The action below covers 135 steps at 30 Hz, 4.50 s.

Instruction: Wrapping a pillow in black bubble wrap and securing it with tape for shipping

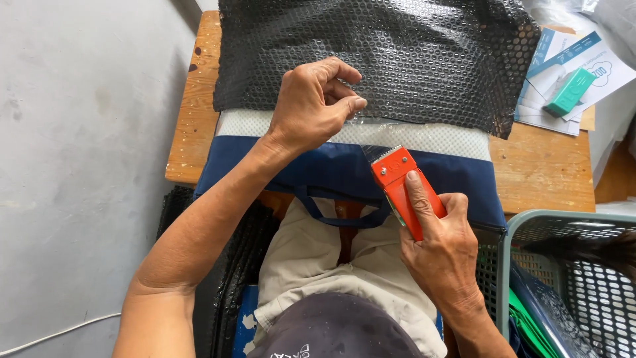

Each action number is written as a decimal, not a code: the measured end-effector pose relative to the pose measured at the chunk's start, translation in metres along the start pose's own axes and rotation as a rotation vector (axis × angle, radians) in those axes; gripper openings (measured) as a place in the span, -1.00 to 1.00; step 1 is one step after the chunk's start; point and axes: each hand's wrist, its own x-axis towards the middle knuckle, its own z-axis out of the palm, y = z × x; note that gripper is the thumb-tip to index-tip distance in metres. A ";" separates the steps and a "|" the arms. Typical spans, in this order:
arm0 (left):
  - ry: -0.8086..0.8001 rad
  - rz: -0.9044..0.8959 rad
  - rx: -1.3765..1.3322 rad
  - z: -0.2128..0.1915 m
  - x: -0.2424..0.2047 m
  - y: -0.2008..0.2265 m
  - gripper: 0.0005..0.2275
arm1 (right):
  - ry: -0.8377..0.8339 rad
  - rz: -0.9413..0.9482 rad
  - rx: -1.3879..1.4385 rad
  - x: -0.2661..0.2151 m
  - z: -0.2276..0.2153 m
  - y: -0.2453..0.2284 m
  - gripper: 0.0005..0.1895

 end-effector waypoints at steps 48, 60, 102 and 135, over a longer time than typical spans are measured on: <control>0.299 0.739 0.461 0.012 -0.018 0.152 -0.82 | 0.509 -0.291 -0.957 0.158 -0.091 0.048 -0.50; 0.294 0.107 -0.054 0.001 -0.030 0.051 -0.68 | 0.350 0.026 0.326 0.063 -0.031 0.239 -0.38; 0.407 0.101 -0.315 0.079 -0.088 -0.031 -0.60 | 0.403 -0.015 0.549 0.035 -0.035 -0.005 -0.86; 0.037 0.097 0.086 0.050 0.000 -0.132 -0.85 | -0.483 -0.319 0.449 0.193 0.002 0.011 -0.76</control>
